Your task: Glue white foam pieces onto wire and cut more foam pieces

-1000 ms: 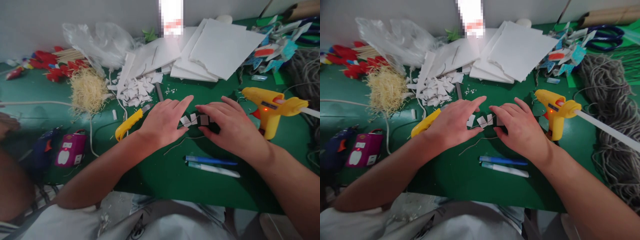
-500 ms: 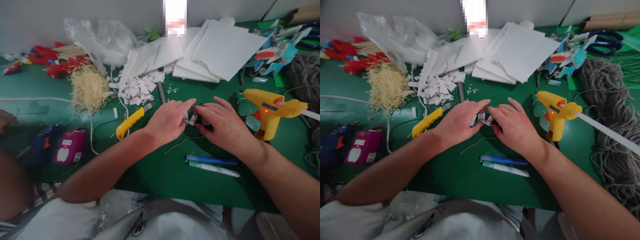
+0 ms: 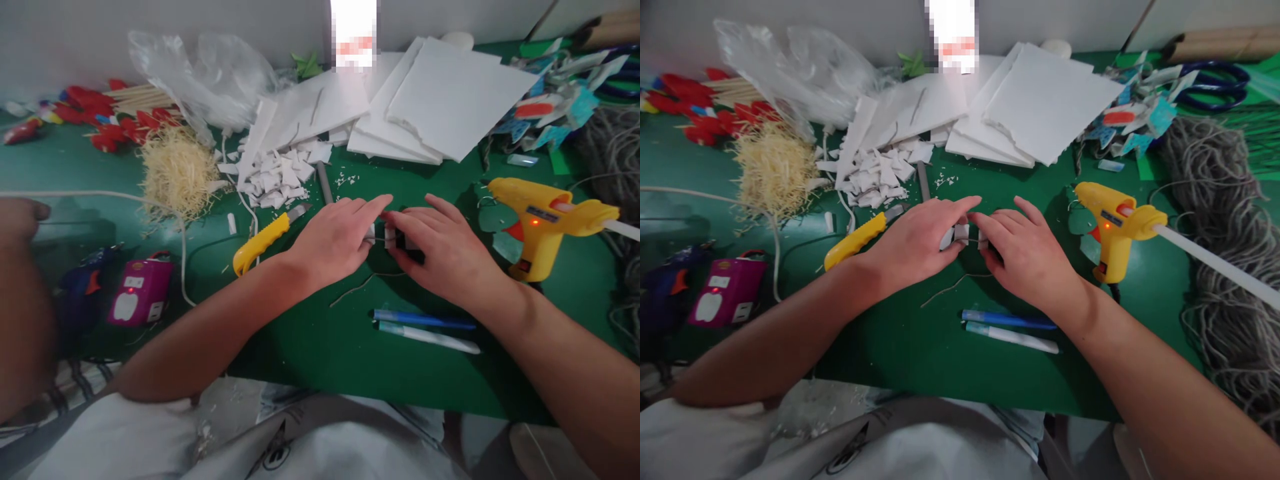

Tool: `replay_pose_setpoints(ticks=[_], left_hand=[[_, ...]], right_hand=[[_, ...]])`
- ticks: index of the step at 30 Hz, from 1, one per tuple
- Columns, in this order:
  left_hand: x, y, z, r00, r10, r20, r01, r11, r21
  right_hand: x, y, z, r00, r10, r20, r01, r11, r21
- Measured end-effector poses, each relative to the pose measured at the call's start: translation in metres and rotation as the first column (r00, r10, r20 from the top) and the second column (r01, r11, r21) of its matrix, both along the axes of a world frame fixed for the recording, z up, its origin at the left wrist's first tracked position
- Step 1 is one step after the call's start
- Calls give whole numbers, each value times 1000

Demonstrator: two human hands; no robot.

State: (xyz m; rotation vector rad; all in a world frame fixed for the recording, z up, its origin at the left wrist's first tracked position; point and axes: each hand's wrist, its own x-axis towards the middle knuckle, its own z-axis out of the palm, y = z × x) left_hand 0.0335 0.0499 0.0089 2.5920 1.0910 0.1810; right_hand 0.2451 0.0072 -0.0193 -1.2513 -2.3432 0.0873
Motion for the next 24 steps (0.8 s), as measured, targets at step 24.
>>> replay_pose_setpoints(ticks=[24], left_hand=[[-30,-3,10,996,-27,-83,31,998,56]], right_hand=[[2,0,7,998,56,19,-56,998,11]])
